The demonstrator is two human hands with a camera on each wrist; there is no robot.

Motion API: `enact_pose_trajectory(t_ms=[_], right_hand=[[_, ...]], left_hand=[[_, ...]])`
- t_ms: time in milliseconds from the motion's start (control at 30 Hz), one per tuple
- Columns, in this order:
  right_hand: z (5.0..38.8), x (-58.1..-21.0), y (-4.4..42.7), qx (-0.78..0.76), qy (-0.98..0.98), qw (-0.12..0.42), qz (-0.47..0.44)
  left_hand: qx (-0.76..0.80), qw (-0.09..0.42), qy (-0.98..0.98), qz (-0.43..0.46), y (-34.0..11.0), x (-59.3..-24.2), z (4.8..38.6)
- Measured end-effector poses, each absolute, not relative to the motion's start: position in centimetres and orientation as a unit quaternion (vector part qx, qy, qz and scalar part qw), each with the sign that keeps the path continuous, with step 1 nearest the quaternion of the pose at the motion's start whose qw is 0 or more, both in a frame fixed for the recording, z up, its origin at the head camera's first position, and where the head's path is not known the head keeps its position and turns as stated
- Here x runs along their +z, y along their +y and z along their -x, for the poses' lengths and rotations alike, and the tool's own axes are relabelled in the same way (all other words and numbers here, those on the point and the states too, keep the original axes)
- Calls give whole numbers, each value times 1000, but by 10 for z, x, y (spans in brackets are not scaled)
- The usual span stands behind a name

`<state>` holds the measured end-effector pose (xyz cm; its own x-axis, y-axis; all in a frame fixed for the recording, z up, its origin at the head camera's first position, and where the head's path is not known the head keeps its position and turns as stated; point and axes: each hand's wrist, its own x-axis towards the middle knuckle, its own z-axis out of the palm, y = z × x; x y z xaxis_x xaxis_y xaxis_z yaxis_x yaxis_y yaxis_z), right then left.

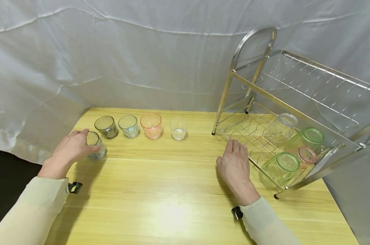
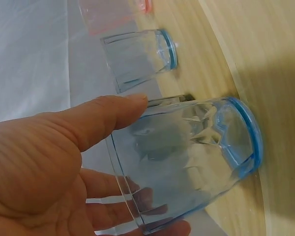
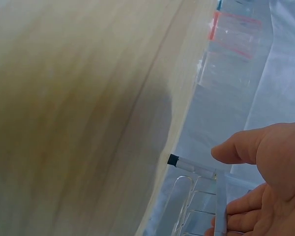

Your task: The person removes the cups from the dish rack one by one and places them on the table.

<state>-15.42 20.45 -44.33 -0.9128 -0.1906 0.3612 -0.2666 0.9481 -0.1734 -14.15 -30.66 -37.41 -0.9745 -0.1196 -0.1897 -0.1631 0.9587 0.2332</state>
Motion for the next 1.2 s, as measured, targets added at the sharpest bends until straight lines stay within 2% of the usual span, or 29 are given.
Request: enact_pose_trajectory(t_ms=[1200], right_hand=[[154, -445, 205, 117, -969, 181, -120]], left_hand=[[115, 119, 984, 66, -311, -367, 143]])
